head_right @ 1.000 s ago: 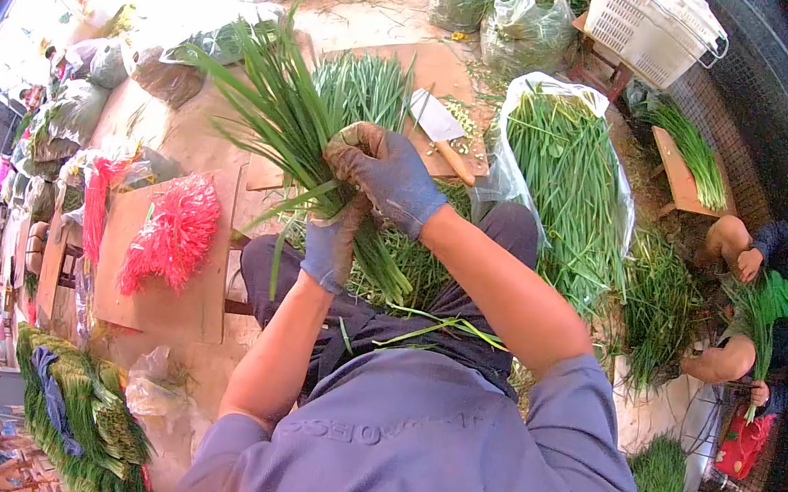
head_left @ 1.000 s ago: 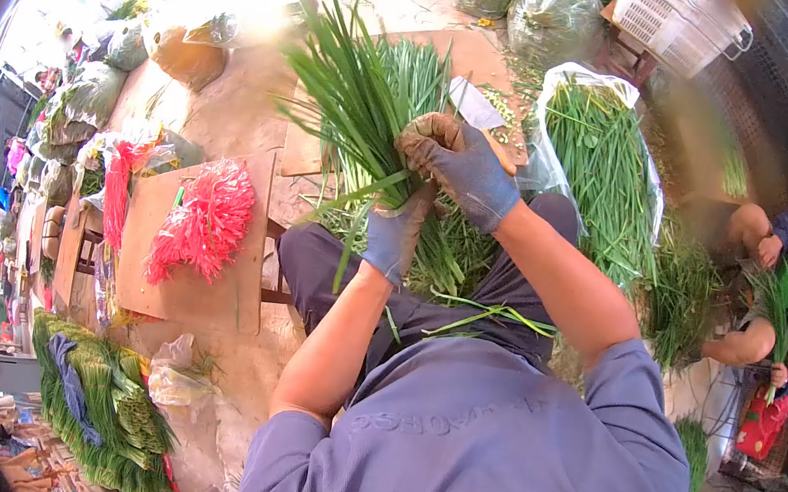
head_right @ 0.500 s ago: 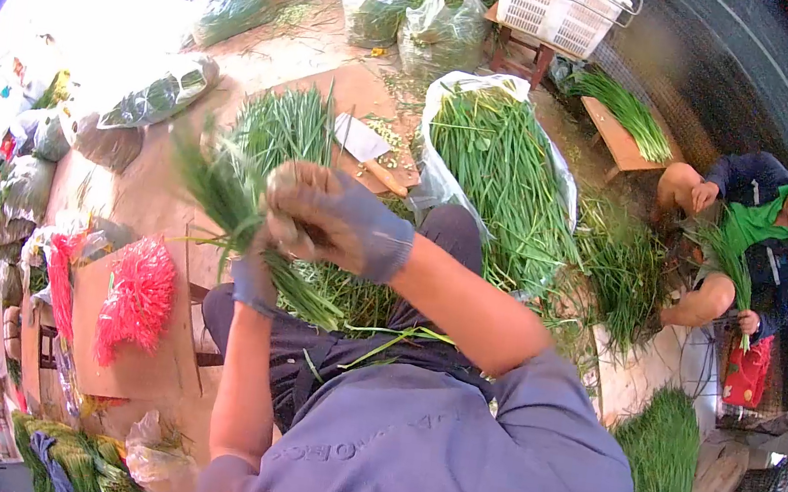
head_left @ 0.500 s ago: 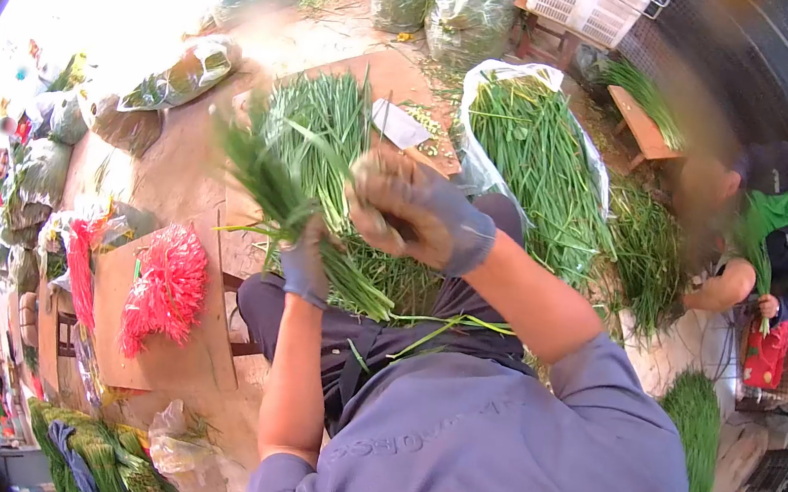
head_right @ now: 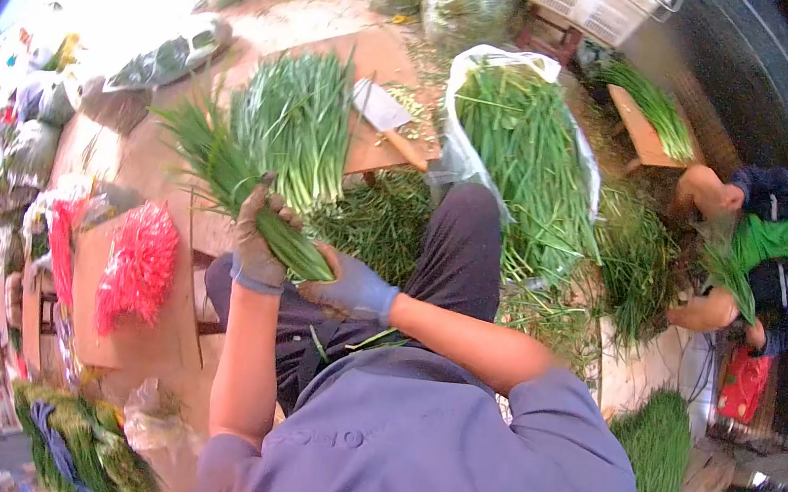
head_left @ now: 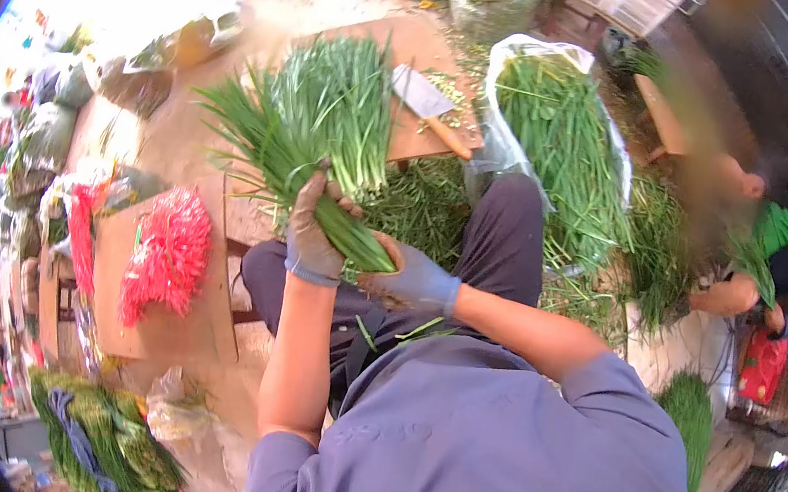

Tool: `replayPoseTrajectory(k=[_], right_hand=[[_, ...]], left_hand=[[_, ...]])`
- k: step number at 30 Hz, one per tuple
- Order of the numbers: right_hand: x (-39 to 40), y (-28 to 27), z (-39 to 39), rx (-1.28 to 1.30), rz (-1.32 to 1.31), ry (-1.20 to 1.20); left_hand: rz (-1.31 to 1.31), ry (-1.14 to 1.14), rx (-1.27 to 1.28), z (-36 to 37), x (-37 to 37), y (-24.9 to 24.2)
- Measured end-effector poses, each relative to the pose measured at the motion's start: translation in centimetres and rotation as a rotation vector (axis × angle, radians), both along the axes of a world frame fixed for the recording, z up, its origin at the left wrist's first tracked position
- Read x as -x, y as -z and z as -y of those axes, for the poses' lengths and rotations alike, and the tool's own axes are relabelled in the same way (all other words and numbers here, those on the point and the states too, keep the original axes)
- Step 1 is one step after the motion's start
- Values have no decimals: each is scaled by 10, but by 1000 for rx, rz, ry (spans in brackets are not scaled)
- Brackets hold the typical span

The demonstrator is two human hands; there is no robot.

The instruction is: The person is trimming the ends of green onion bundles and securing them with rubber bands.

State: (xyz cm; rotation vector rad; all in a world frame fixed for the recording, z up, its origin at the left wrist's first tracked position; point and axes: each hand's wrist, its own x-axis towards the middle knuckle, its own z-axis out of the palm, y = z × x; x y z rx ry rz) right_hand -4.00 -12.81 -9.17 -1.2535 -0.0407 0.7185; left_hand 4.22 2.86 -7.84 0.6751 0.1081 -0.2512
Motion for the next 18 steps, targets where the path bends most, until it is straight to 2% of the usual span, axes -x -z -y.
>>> replayPoseTrajectory(k=[3,5,7,8,9,10,12,13,15,16,18], right_hand=[[6,-20,10,-161,-260,-117],[2,-34,26,-87,-284,-214],[-3,-50,50,-21,-284,-276],[-6,-61,64,5,-273,-291],[-14,-76,78,-68,-334,-254],[-27,-73,95,-153,-487,-174],[-56,-83,115,-39,-218,-18],[-63,-110,116,37,119,81],[-88,-133,99,256,287,236],[-109,-129,90,262,282,324],[-150,-115,67,321,273,459]], left_hand=[[-184,-237,21,-22,-22,16],[-54,-148,99,-77,-68,36],[7,-231,150,-149,-112,42],[111,-259,94,-207,-147,50],[213,-288,38,-247,-170,57],[221,-371,-1,-251,-170,49],[223,-520,-92,-248,-162,2],[185,-531,-155,-233,-156,-10],[114,-547,-283,-190,-137,-23],[151,-445,-322,-186,-133,-6],[43,-390,-490,-173,-140,27]])
